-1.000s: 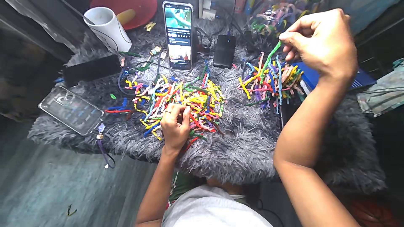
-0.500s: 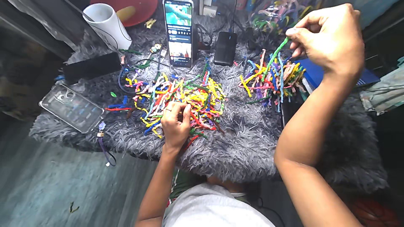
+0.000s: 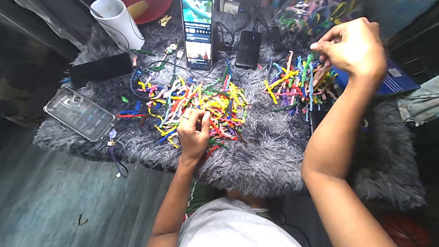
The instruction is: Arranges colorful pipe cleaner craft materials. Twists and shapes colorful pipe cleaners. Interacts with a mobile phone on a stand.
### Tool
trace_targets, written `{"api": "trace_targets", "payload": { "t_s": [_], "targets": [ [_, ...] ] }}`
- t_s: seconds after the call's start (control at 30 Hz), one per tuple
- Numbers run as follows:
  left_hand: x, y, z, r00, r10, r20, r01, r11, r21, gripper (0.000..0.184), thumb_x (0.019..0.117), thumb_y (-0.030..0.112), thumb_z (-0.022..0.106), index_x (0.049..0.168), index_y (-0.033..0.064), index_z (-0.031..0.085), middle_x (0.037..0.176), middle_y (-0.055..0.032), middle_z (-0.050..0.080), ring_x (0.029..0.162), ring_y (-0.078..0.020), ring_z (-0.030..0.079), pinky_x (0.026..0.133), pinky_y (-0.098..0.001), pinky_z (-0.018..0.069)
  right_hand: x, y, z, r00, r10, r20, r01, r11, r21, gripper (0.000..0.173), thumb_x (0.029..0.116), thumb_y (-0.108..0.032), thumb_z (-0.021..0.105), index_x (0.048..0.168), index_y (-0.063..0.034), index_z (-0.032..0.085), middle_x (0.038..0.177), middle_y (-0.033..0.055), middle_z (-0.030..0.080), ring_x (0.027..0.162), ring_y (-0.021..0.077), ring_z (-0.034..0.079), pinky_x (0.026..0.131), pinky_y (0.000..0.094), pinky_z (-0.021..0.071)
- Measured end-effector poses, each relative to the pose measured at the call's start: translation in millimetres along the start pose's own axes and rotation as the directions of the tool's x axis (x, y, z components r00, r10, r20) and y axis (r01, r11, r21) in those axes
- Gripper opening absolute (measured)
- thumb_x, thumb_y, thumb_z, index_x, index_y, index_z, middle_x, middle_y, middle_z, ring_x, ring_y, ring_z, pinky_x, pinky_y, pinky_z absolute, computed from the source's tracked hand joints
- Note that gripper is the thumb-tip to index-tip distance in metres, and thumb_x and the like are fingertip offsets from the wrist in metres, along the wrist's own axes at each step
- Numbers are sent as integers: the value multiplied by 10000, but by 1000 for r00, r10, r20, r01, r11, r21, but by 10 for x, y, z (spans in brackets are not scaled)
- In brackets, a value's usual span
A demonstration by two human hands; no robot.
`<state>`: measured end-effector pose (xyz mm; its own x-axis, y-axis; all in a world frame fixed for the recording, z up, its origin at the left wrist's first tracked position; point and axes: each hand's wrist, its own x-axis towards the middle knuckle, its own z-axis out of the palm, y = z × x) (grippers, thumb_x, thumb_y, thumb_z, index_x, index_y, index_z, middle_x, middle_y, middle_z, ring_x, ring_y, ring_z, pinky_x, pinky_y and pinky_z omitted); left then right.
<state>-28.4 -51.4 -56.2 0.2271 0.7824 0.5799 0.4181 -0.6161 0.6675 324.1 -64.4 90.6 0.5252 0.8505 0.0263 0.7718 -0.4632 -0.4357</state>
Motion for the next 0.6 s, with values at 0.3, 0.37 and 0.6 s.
{"api": "trace_targets", "payload": {
  "t_s": [0.3,0.37,0.6],
  "targets": [
    [6,20,-1,1000,3,-1,-3,1000,9,207,1018,172,603,965,17,730,974,-102,682,856,-147,626,791,-286,503,-44,-650,518,930,-332,159,334,942,11,264,997,-201,656,1132,20,706,1072,311,680,1005,524,647,840,743,460],
    [4,18,-1,1000,2,-4,-2,1000,-1,210,1016,171,605,964,10,728,970,-106,679,836,-139,626,776,-280,508,-90,-836,779,873,-404,273,412,911,31,247,999,-224,662,1107,-12,727,1028,262,700,975,477,669,820,715,483],
    [10,12,4,1000,13,1,-13,1000,-2,211,1008,174,609,945,16,735,962,-100,688,845,-155,627,802,-324,494,-193,-1060,1239,718,-455,527,556,830,-41,215,992,-230,671,997,-26,740,938,191,709,945,401,681,815,629,500]
  ]
}}
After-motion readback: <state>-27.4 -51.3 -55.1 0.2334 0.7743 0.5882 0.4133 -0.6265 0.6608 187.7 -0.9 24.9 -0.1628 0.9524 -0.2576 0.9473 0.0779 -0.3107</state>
